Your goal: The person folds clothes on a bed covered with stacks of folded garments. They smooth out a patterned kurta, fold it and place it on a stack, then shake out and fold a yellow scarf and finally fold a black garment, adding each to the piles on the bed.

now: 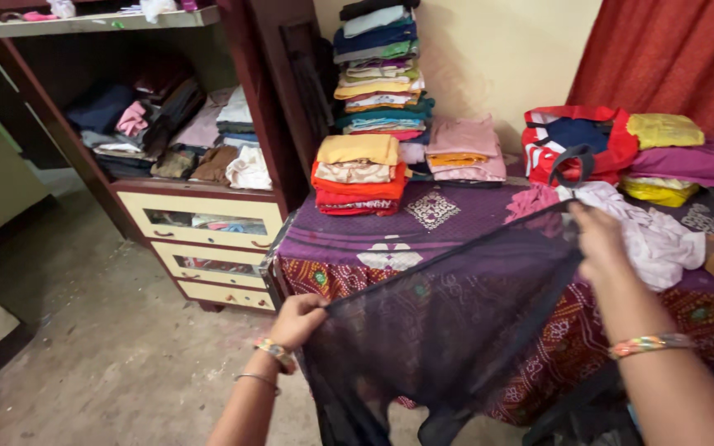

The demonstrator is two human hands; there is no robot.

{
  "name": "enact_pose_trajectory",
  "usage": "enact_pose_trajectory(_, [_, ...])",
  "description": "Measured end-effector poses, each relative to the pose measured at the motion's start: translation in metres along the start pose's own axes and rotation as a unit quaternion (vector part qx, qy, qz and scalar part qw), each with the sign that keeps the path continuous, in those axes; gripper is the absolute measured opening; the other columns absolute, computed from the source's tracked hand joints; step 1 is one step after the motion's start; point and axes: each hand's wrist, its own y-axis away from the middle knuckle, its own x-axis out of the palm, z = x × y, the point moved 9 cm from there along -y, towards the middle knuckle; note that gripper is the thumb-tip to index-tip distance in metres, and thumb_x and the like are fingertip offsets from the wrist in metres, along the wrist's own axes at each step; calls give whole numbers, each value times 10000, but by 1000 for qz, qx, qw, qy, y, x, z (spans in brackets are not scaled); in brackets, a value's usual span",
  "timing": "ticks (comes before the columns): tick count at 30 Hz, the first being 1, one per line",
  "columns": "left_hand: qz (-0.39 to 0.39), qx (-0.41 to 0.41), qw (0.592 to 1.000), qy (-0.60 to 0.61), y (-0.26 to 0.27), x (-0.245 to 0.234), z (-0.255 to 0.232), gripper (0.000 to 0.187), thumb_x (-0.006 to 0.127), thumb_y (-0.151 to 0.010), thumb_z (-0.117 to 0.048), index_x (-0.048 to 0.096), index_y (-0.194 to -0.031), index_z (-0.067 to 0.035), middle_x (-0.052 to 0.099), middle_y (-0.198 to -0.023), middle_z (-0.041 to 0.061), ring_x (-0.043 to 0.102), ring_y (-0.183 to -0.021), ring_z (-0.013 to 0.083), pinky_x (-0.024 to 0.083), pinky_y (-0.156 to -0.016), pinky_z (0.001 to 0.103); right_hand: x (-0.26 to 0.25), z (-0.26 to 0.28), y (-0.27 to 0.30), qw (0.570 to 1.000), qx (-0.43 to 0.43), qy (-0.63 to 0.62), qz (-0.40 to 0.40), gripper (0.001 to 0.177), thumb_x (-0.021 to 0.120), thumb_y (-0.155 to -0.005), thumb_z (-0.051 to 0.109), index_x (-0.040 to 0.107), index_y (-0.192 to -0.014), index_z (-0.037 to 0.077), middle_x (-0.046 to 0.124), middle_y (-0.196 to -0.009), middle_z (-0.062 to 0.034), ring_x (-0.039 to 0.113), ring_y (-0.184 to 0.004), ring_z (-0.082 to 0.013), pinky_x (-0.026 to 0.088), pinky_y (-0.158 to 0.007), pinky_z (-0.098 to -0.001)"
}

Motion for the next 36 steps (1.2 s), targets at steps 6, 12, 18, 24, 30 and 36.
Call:
enact_pose_trajectory(6, [-93, 27, 994, 53, 22, -82, 41, 131, 674, -859, -85, 730, -936, 5, 707, -826, 7, 612, -757, 112, 484, -679, 266, -75, -16, -18, 994, -4, -59, -88, 101, 638, -1072, 182, 680, -1066, 91, 701, -965, -17, 670, -773, -141, 544, -651, -323])
enact_pose_trajectory(12, [-115, 35, 990, -73, 21, -31, -6, 230, 707, -854, -160, 769, -1045, -47, 792, -920, 60, 729, -854, 147, 581, -768, 294, 39, -49, 57, 984, 61, 165, 40, 289, 656, -996, 196, 677, -1237, 38, 715, -1147, -47, 637, -1035, -166, 478, -919, -329])
enact_pose_trajectory(18, [-35, 123, 984, -123, 9, 89, -109, 285, 771, -873, -280, 754, -1043, -52, 778, -927, 99, 748, -858, 190, 580, -797, 335, 235, -49, 211, 900, 104, 119, 406, 411, 632, -908, 71, 647, -1318, 104, 722, -1209, -26, 644, -1066, -119, 496, -947, -285])
enact_pose_trajectory(24, [-61, 176, 981, -61, 3, 106, -144, 235, 815, -873, -212, 704, -947, -19, 730, -844, 67, 651, -767, 117, 544, -706, 297, 274, -41, 233, 884, 79, 111, 447, 306, 600, -944, 100, 655, -1233, 16, 732, -1159, -31, 647, -1068, -118, 508, -959, -287])
enact_pose_trajectory(30, [70, 114, 989, 55, -5, 113, -120, 169, 802, -891, -168, 709, -942, -36, 702, -803, -33, 604, -726, 31, 497, -660, 225, 232, -39, 183, 888, 91, 165, 420, 283, 597, -993, 205, 716, -1139, -6, 756, -995, -80, 665, -904, -158, 531, -860, -313])
enact_pose_trajectory(36, [87, 76, 991, 66, 5, 87, -97, 183, 795, -901, -203, 756, -978, -41, 729, -837, -50, 620, -751, 23, 512, -688, 206, 169, -26, 109, 935, 47, 190, 297, 356, 631, -973, 200, 666, -1251, -19, 759, -1133, -118, 682, -1015, -190, 505, -937, -310])
